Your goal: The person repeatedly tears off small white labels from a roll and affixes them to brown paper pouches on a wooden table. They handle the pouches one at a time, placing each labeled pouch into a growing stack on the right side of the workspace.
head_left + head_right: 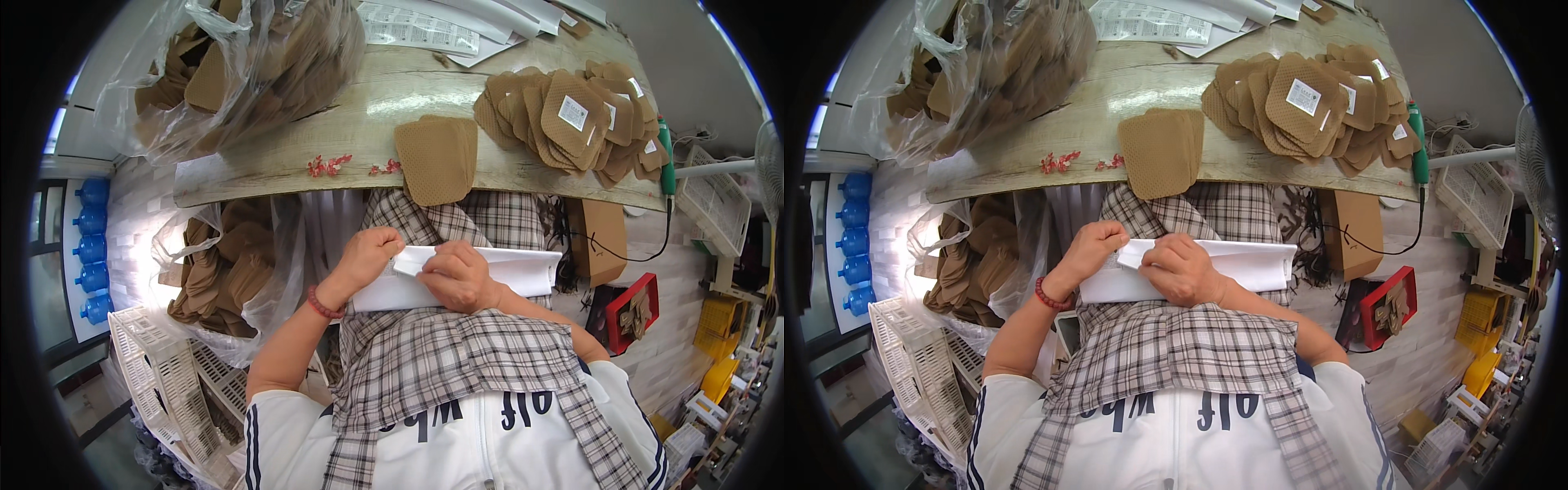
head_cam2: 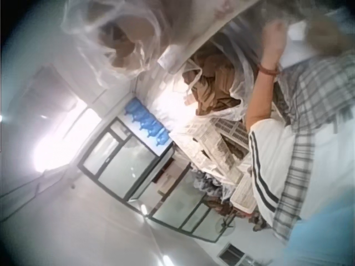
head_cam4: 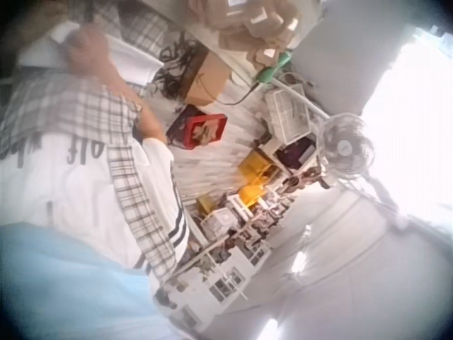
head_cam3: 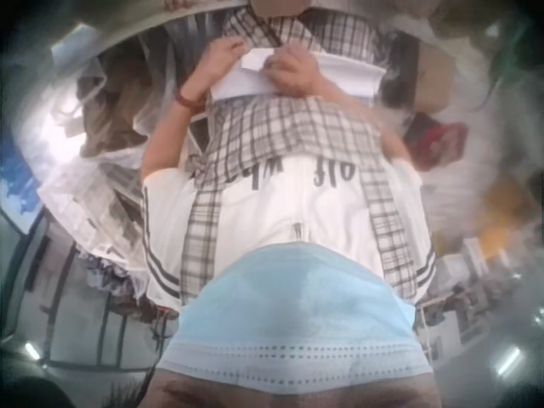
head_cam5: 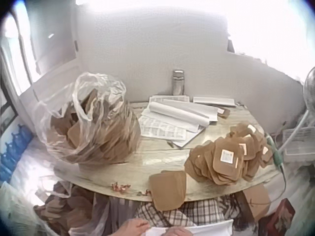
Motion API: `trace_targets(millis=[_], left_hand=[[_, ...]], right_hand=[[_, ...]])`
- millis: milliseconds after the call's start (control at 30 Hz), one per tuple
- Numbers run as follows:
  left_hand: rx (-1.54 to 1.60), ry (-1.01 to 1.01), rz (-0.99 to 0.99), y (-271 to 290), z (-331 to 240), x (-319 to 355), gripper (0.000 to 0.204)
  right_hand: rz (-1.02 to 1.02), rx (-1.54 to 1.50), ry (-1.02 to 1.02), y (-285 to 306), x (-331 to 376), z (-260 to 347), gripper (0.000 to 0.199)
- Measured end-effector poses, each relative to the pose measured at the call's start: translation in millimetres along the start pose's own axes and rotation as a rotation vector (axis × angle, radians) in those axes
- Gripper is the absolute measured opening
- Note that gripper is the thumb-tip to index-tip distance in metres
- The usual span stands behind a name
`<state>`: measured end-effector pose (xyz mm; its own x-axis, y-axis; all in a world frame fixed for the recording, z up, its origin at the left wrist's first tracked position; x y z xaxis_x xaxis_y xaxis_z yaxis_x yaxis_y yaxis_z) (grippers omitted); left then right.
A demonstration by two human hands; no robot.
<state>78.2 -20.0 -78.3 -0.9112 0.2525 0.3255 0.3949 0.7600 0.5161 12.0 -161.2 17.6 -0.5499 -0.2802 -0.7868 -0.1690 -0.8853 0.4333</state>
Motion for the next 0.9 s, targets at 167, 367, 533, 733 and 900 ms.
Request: trace_targets(millis=[167,367,533,733,900], left_hand=[[-0.304,-0.355,-0.231,9.9,-42.8,2.0,0.015],[-0.516,-0.682,-0.456,22.3,-94.8,19.7,0.003],[-0.548,-0.783,-0.355,17.1,-108.9,8.3,0.007],[-0.509,-0.789,-0.338,15.1,-103.6,-0.4,0.006],[-0.502,-0.79,-0.348,14.8,-103.3,-1.9,0.005]], right_hand=[[-0.049,-0.414,-0.607,22.7,-1.1,-47.1,0.011],[-0.284,-0.605,-1.138,30.7,-19.5,-148.3,0.005],[-0.124,-0.446,-1.064,3.6,-32.3,-183.4,0.007],[-0.038,-0.313,-1.166,-7.4,-24.4,-197.3,0.008],[0.024,-0.267,-1.19,-9.1,-25.1,-200.5,0.008]])
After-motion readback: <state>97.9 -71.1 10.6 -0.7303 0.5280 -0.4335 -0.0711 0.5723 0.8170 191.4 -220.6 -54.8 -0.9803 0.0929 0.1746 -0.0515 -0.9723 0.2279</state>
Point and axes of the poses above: each hand's wrist, its own x-axis away from the middle knuckle, its own y-axis out of the back of the hand, z = x × y, the point moved 10 cm from there along -x, towards the middle knuckle, and after that the axes turned 9 degrees about -z, right-handed, at the moved point
